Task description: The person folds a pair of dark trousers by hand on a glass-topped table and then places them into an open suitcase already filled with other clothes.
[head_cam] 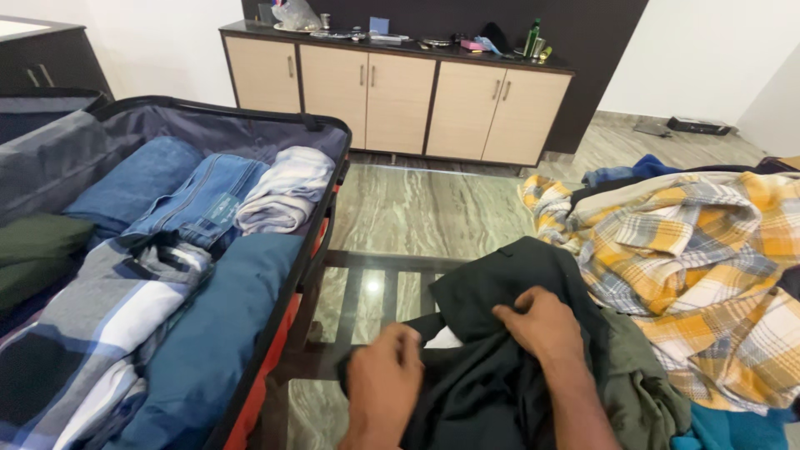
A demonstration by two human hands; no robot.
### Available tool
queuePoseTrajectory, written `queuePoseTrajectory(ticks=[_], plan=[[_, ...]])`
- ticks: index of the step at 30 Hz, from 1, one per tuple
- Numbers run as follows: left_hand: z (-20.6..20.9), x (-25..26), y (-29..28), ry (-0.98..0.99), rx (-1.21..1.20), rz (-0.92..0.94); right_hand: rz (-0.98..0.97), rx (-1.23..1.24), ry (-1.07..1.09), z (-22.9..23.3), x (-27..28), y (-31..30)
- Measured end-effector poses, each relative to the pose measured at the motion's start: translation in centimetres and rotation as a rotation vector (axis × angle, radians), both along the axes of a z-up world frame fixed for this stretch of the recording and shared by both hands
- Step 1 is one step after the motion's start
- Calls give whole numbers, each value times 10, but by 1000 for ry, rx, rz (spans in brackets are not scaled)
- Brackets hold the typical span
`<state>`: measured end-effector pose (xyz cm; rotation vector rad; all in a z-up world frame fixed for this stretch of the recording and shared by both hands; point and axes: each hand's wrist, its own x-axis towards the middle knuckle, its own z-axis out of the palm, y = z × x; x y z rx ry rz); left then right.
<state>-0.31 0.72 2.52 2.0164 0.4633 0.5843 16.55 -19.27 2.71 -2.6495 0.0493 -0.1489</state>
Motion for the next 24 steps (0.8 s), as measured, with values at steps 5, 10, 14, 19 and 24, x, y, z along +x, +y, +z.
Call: queuePoseTrajectory(ticks=[5,10,14,19,24], plan=[[21,34,19,190,576,101,172,-15,140,19,-15,4],[24,69,20,669,406,-193,223,-53,242,22,-27,20],[5,100,33,659,441,-81,234,-22,177,23,-29,16],[10,136,73,416,395,228,121,160,10,33,-18,-4],[3,169,106,449,316,271,-107,240,-174,25,-1,-38]])
